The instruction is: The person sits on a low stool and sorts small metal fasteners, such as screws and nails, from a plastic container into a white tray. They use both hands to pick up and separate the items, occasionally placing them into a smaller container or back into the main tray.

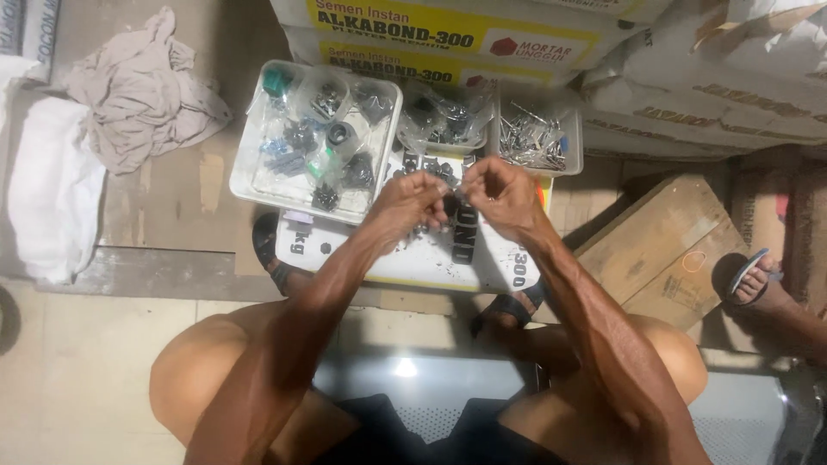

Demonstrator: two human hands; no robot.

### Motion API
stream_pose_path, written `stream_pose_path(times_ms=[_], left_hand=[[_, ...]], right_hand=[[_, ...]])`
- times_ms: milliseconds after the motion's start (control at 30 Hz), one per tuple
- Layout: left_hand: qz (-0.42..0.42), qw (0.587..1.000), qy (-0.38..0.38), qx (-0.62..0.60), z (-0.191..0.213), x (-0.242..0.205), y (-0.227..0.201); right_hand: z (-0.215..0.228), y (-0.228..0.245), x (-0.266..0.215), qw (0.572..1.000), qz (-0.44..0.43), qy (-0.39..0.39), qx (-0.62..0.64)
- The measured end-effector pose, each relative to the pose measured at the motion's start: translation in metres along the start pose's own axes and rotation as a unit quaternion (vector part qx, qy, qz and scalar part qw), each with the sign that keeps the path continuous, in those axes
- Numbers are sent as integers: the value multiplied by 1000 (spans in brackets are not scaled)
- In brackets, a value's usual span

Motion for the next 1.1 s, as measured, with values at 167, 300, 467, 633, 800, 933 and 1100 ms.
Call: stream_pose_path(times_ms=[167,300,467,633,800,933,1100], left_hand=[[-53,995,-23,85,2,5,0],[-81,991,-3,107,-6,52,50],[-66,986,-95,117,-9,26,19],[-109,941,-194,255,-25,17,-1],[-107,949,-158,252,-17,54,44],[-154,904,-141,373,-14,61,55],[-100,852,-195,475,-15,29,17]], right_hand=[[-1,25,2,1000,-14,10,11],[-9,13,-2,999,9,34,-12],[-19,36,-3,998,6,-59,-18],[-31,7,-15,984,30,-125,-121],[-31,-1,-26,985,-24,-158,-60],[-22,-26,-25,987,-65,-108,-96],[-15,-9,-24,989,-73,-32,-127]])
Point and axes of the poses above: each hand's wrist, its own x-axis towards the middle knuckle, its own z-axis out of the back of the hand, y = z × x, the point moved 1 cm from there along x, towards the middle knuckle, and after that the axes turned 12 degrees about x, right-handed, at the moved point
